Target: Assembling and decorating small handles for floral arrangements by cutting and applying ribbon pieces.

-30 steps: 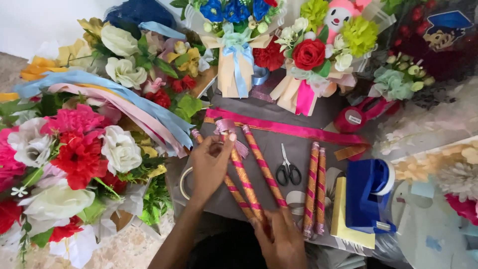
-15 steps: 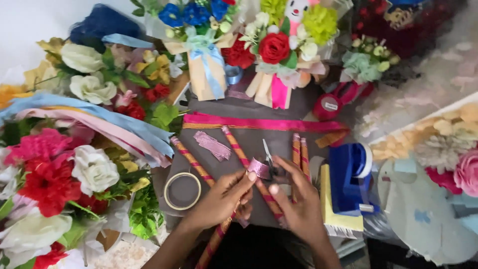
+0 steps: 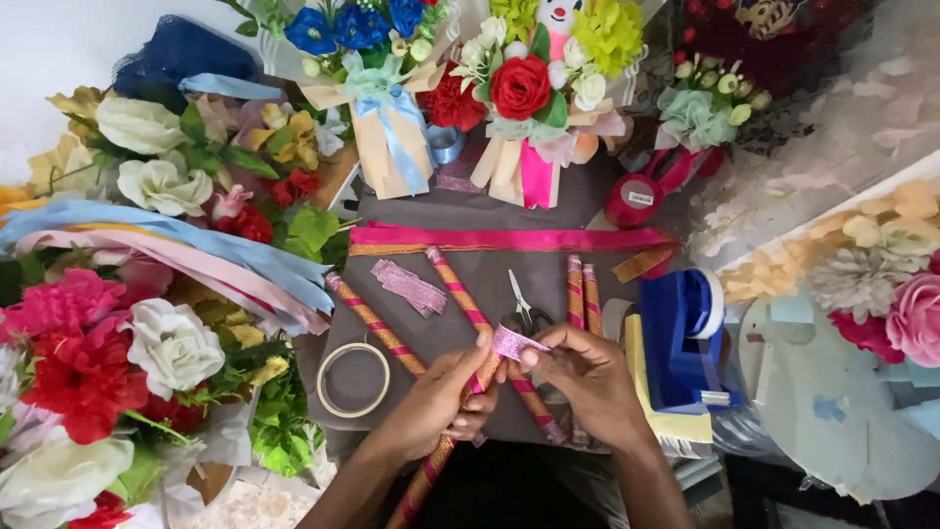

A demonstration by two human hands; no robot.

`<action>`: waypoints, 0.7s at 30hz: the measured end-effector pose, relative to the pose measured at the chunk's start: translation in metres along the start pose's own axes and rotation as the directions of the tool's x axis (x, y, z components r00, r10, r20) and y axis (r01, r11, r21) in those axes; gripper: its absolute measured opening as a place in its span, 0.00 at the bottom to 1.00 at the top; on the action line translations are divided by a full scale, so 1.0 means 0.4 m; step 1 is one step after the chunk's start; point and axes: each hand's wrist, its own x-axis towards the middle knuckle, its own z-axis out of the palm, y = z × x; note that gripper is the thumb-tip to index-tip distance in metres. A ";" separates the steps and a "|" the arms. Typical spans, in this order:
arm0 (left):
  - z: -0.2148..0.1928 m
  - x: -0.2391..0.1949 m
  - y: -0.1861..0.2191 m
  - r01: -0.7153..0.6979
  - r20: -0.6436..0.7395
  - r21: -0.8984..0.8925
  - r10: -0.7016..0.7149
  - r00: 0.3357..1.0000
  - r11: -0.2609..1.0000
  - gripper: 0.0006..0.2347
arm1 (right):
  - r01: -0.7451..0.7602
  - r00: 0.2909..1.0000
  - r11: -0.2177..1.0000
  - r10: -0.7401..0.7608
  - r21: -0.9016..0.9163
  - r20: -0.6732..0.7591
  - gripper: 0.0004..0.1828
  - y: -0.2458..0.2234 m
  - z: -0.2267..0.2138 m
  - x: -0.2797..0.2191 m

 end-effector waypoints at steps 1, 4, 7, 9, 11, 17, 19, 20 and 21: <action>0.007 0.002 0.006 0.000 0.000 -0.001 0.000 1.000 1.000 0.21 | 0.000 1.000 1.000 0.000 0.000 0.000 0.06 -0.003 0.003 0.001; 0.018 0.010 0.012 0.077 -0.105 -0.023 -0.079 0.991 0.997 0.22 | 0.030 0.999 0.999 -0.029 -0.011 0.021 0.06 -0.012 0.012 0.003; 0.011 0.025 0.004 0.067 -0.110 -0.047 -0.071 0.991 0.997 0.22 | -0.047 0.999 0.993 0.044 -0.104 -0.032 0.08 -0.013 0.011 0.008; 0.008 0.023 0.000 0.072 0.004 -0.096 -0.072 0.997 0.993 0.23 | -0.027 0.999 0.992 0.023 -0.127 -0.030 0.07 0.002 0.007 0.011; -0.007 0.029 -0.020 0.091 0.107 -0.156 -0.075 0.991 0.984 0.23 | -0.031 1.000 0.996 0.031 -0.084 -0.005 0.05 0.003 0.006 0.009; -0.042 0.055 -0.056 0.236 0.343 -0.243 -0.145 0.928 0.941 0.26 | -0.013 0.999 0.998 0.016 -0.054 0.043 0.03 0.001 0.005 0.011; -0.050 0.064 -0.066 0.251 0.360 -0.238 -0.154 0.920 0.938 0.26 | -0.010 0.998 0.999 0.012 -0.041 0.059 0.02 0.001 0.005 0.009; -0.056 0.072 -0.071 0.273 0.440 -0.265 -0.136 0.888 0.925 0.26 | -0.099 0.995 0.993 0.101 -0.057 0.026 0.08 0.001 0.005 0.010; -0.063 0.081 -0.077 0.298 0.517 -0.288 -0.114 0.849 0.910 0.26 | -0.188 0.982 0.980 0.188 -0.070 -0.007 0.15 0.000 0.005 0.011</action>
